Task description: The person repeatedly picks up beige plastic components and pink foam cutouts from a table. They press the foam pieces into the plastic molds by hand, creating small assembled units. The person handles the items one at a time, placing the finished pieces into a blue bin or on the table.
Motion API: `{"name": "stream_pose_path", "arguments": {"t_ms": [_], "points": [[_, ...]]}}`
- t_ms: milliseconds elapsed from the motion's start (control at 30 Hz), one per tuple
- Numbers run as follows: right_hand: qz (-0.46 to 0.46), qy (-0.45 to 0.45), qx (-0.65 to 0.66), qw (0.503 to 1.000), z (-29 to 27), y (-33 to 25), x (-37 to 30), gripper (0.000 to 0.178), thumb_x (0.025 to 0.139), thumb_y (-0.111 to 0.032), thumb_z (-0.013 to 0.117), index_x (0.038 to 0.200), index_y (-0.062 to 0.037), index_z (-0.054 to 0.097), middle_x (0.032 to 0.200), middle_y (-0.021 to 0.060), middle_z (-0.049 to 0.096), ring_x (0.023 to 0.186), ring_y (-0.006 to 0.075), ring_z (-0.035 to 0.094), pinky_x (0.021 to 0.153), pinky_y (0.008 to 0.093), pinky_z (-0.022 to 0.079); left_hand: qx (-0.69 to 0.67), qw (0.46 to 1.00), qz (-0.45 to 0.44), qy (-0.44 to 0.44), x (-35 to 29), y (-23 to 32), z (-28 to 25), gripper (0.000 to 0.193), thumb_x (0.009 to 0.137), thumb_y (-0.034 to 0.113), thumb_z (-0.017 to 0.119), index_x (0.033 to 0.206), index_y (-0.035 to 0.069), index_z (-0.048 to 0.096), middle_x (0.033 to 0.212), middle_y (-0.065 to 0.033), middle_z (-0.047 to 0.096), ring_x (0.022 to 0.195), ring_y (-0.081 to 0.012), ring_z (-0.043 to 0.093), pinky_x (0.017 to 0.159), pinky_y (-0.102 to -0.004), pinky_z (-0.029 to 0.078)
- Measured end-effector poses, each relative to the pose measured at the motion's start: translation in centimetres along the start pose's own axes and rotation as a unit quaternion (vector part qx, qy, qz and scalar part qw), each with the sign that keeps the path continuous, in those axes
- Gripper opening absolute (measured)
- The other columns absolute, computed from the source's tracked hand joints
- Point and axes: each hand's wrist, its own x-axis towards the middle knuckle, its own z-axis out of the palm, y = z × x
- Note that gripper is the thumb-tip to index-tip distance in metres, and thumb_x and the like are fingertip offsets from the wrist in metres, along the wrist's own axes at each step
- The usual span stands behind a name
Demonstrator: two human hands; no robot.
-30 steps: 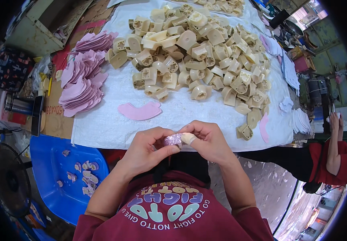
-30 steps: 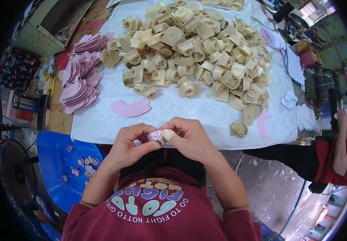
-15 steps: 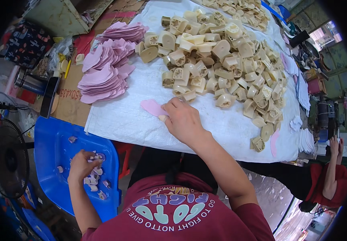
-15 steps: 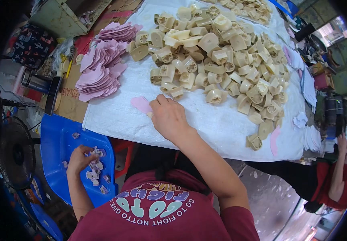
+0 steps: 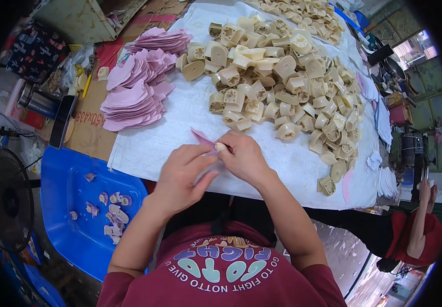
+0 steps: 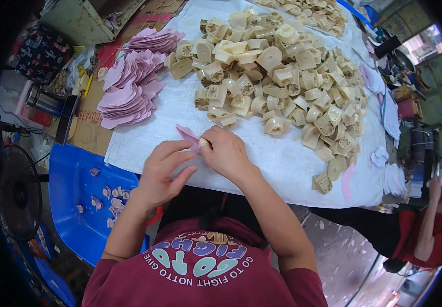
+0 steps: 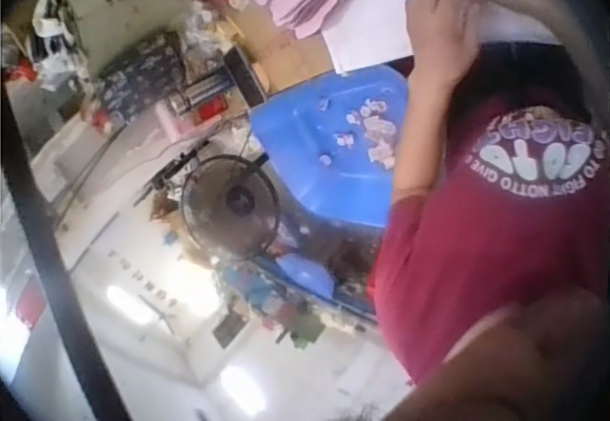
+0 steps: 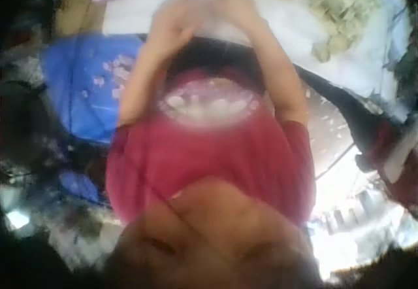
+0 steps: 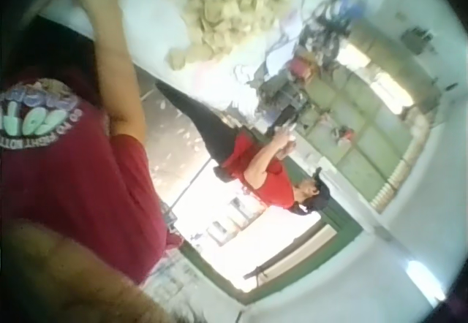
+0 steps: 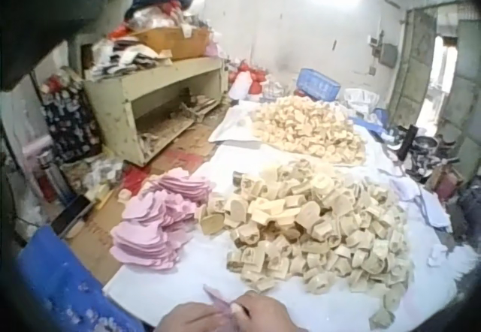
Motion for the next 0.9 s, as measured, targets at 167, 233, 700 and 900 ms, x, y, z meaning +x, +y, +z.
{"name": "stream_pose_path", "arguments": {"t_ms": [167,233,700,900], "points": [[0.042,0.008,0.089,0.995,-0.3,0.8,-0.3,0.017,0.085,-0.014,0.061,0.087,0.0024,0.066,0.077,0.0091,0.061,0.069,0.0174,0.059,0.062,0.031,0.046,0.053,0.998,-0.031,-0.02,-1.6,-2.5,3.1,0.026,0.072,0.006,0.07,0.098,0.003,0.063,0.105,-0.0136,0.061,0.099,-0.0318,0.057,0.088,-0.04,0.044],[0.069,0.039,0.17,0.982,-0.5,1.1,-1.1,0.016,0.085,-0.012,0.061,0.088,0.003,0.065,0.076,0.0077,0.06,0.069,0.015,0.059,0.061,0.029,0.046,0.049,0.998,-0.031,-0.018,-2.0,-2.7,3.0,0.027,0.073,0.005,0.07,0.099,0.003,0.063,0.108,-0.0144,0.06,0.101,-0.0328,0.056,0.089,-0.0401,0.043],[-0.149,0.213,-0.107,0.96,-3.0,-0.2,-7.9,0.017,0.074,-0.01,0.069,0.088,-0.0046,0.062,0.092,0.0108,0.062,0.082,0.0279,0.061,0.071,0.0376,0.048,-0.626,0.633,-0.456,0.006,1.5,4.6,7.2,0.039,0.097,0.024,0.05,0.129,0.001,0.047,0.121,-0.011,0.058,0.11,-0.0219,0.057,0.093,-0.0377,0.048],[-0.036,0.331,-0.149,0.931,-7.0,4.2,-4.9,0.031,0.073,-0.012,0.072,0.1,-0.0022,0.062,0.104,0.0132,0.058,0.088,0.0314,0.06,0.077,0.0396,0.049,-0.657,0.589,-0.468,0.056,1.5,2.2,7.4,0.037,0.095,0.021,0.05,0.122,-0.004,0.049,0.121,-0.0205,0.057,0.114,-0.0342,0.057,0.094,-0.0439,0.052]]}}
